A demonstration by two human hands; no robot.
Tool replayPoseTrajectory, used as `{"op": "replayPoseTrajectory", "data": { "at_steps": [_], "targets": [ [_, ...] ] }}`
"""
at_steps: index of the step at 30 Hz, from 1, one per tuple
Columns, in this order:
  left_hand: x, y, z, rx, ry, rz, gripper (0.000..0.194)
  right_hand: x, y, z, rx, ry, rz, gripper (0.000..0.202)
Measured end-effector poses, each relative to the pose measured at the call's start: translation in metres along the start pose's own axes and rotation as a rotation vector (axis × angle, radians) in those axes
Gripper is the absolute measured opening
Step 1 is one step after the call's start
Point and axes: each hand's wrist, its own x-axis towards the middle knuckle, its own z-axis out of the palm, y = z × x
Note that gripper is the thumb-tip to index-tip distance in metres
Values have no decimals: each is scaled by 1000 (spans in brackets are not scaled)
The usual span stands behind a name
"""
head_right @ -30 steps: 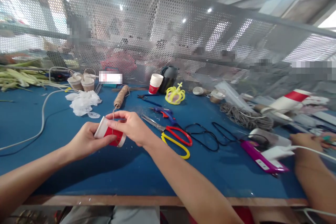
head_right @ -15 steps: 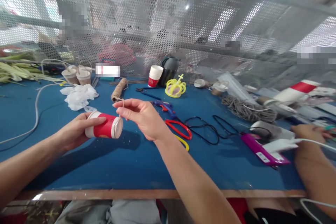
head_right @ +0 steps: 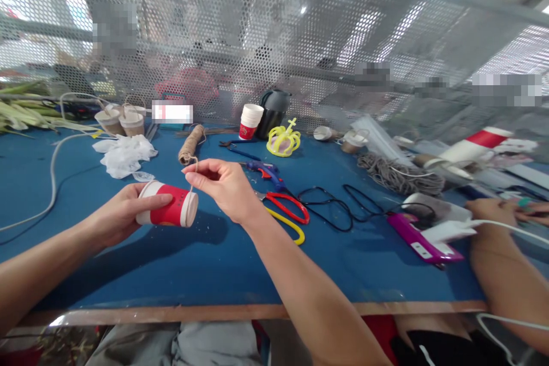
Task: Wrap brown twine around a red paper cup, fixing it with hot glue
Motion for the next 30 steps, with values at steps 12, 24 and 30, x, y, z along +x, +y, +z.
{"op": "replayPoseTrajectory", "data": {
  "at_steps": [12, 24, 30],
  "targets": [
    [0, -4, -5, 35, -13, 26, 14, 1, 3, -1, -18, -4, 60, 14],
    [-3, -2, -2, -13, -15, 74, 14, 0, 6, 2, 8, -29, 88, 10],
    [-3, -1, -2, 2, -10, 91, 14, 0, 5, 2, -1, -9, 86, 12]
  ]
}}
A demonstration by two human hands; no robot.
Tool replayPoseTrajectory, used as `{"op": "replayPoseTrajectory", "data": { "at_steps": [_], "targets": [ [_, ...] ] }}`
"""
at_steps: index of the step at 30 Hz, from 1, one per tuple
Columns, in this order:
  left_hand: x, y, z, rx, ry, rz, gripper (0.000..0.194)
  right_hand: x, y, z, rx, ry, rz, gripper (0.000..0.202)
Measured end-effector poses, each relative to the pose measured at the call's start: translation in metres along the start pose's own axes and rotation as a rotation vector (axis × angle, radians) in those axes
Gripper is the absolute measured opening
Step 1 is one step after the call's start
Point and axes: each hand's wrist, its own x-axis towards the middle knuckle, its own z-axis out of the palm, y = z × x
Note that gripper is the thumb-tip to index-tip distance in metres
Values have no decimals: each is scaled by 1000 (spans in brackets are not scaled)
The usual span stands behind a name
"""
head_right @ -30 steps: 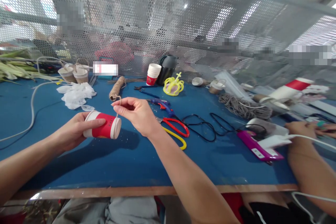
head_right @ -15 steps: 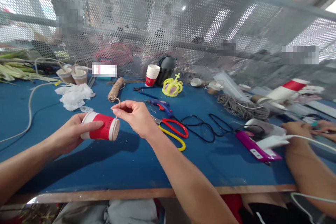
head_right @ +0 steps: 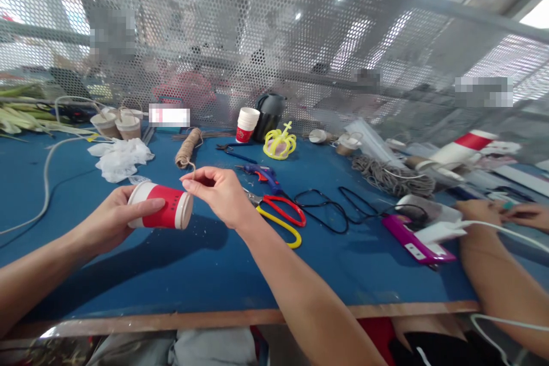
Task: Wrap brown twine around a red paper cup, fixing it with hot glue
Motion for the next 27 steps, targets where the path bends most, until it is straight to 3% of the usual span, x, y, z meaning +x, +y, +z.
{"op": "replayPoseTrajectory", "data": {
  "at_steps": [16, 27],
  "targets": [
    [3, -1, -2, 49, 16, -14, 16, -1, -3, -2, 22, 44, -84, 11],
    [2, -2, -2, 54, 10, 1, 17, 0, -2, -1, -17, 14, -5, 10]
  ]
}}
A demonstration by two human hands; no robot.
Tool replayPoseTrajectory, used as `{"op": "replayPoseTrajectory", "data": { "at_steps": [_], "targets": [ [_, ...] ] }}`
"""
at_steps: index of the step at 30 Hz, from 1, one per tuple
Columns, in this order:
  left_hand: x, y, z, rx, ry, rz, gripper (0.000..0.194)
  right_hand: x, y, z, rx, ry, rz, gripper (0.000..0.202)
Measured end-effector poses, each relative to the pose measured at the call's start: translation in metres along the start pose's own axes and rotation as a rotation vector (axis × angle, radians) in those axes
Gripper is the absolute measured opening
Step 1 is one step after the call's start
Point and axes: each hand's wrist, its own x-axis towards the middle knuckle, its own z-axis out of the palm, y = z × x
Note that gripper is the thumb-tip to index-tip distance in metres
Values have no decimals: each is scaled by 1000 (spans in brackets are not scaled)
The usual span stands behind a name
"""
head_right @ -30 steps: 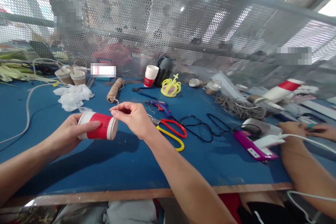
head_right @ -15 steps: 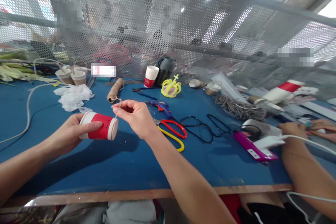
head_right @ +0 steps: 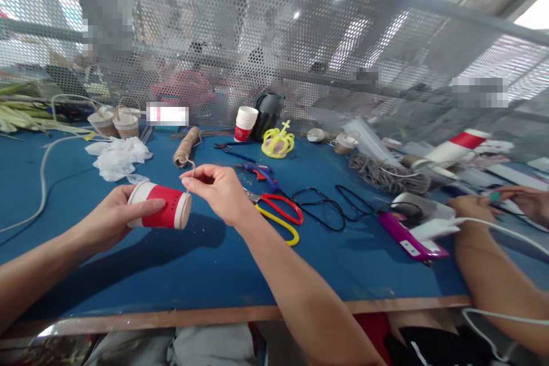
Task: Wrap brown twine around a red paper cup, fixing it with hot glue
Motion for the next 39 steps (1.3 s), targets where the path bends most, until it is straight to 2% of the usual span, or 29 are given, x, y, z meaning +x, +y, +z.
{"op": "replayPoseTrajectory", "data": {
  "at_steps": [18, 23, 29, 32, 34, 37, 39],
  "targets": [
    [-1, 1, 1, -82, -14, 38, 14, -1, 2, 4, 129, -36, 62, 9],
    [-1, 1, 1, -134, -30, 5, 13, 3, 6, 5, 201, -39, 113, 10],
    [-1, 4, 3, -161, 11, -49, 17, 4, 8, 6, 280, -71, 178, 15],
    [-1, 8, 4, -195, 42, -65, 19, 6, 12, 7, 219, -53, 182, 22],
    [0, 10, 4, -220, 61, -49, 19, 9, 16, 6, 94, -3, 166, 26],
    [2, 9, 3, -222, 83, 2, 21, 11, 16, 2, -105, 83, 68, 22],
    [3, 7, 2, -214, 91, 37, 22, 9, 11, -1, -148, 79, -13, 25]
  ]
}}
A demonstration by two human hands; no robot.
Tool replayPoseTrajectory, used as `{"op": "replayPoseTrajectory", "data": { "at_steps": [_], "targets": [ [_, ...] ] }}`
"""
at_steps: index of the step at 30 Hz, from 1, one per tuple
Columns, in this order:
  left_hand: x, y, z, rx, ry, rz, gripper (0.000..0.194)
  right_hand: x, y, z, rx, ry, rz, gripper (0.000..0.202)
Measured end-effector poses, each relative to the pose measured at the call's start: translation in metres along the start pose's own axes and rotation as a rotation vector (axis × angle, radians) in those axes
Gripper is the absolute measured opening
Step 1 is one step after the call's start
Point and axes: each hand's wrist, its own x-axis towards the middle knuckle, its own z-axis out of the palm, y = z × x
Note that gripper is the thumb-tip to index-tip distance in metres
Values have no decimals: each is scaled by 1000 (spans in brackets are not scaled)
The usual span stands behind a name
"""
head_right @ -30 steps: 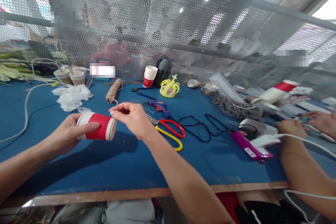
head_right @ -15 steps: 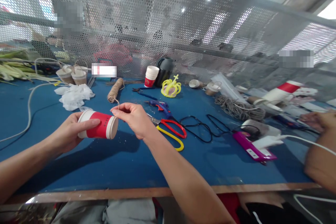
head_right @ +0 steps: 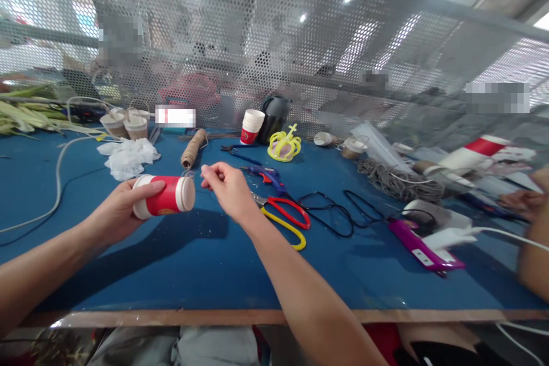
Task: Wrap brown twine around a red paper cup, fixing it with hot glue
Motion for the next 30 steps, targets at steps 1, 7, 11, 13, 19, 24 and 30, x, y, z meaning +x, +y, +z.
{"op": "replayPoseTrajectory", "data": {
  "at_steps": [1, 7, 11, 13, 19, 24, 30],
  "targets": [
    [1, -1, -1, -1, 6, 16, 21, -2, -3, -1, 4, -30, -32, 26],
    [3, -6, -5, 15, 34, 70, 21, -18, -19, -3, -93, -263, -87, 20],
    [2, -6, -4, 57, 46, 130, 18, -18, -19, -3, -29, -269, -47, 18],
    [0, -6, -4, 103, 38, 158, 18, -16, -19, -4, 58, -260, -13, 17],
    [0, -10, -8, 263, 19, 234, 19, -14, -18, -4, 213, -240, 94, 16],
    [-3, -6, -5, 428, 33, 290, 16, -13, -17, -3, 236, -226, 127, 17],
    [-6, -2, -1, 498, 20, 337, 12, -13, -18, -5, 184, -227, 114, 14]
  ]
}}
